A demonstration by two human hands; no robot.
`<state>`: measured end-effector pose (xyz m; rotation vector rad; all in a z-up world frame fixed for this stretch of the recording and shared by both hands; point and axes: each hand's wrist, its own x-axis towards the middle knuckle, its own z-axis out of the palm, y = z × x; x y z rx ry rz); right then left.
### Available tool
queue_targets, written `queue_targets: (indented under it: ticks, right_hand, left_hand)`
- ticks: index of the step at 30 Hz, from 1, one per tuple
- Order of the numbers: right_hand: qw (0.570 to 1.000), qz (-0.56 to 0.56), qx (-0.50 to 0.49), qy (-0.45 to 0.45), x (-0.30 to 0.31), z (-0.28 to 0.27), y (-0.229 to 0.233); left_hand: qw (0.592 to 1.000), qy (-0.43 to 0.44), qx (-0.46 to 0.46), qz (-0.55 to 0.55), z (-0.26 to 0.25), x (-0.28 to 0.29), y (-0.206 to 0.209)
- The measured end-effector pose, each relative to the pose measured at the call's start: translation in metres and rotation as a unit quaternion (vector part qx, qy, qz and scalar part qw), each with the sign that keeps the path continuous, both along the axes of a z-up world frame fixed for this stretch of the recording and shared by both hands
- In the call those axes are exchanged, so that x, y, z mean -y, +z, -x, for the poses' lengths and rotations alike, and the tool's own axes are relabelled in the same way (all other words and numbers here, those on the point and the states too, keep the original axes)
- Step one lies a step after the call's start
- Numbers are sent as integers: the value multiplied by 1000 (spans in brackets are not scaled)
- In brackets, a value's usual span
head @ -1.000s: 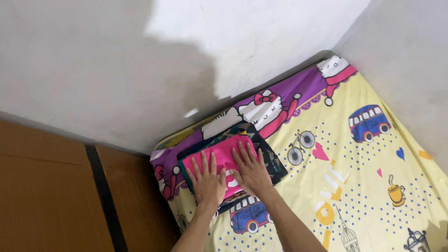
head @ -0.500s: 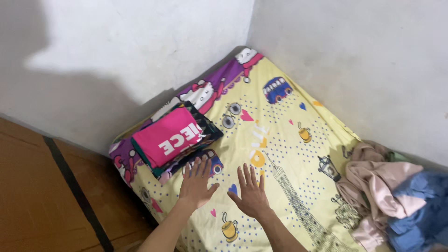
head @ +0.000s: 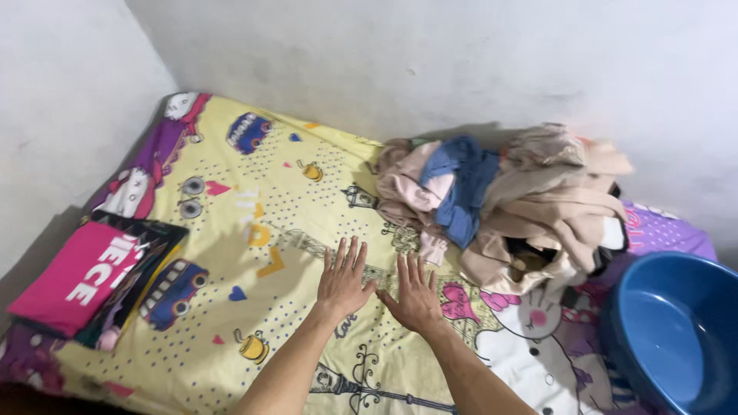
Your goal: The person folds several garments on a bed, including a pink t-shirt, a blue long-sleeved shirt, and a pink long-sleeved shirt. Each item is smoothed, folded into a compact rectangle, and stacked on the left side of the bed.
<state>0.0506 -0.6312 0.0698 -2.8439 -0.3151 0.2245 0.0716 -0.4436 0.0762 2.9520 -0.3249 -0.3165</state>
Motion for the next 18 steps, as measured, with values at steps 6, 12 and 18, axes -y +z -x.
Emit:
queue_targets:
  ticks: [6,12,18]
  right_hand:
    - [992,-34,24,-116,92,-11,19]
    - [980,-59,48,-182,152,-26,21]
    - [973,-102,57,-197,174,-72,-16]
  left_hand:
    - [997,-69,7,20,-33,104,13]
    - [995,-92,19,46,-57,162,10]
    - [995,-86,27,52,-65,172,-12]
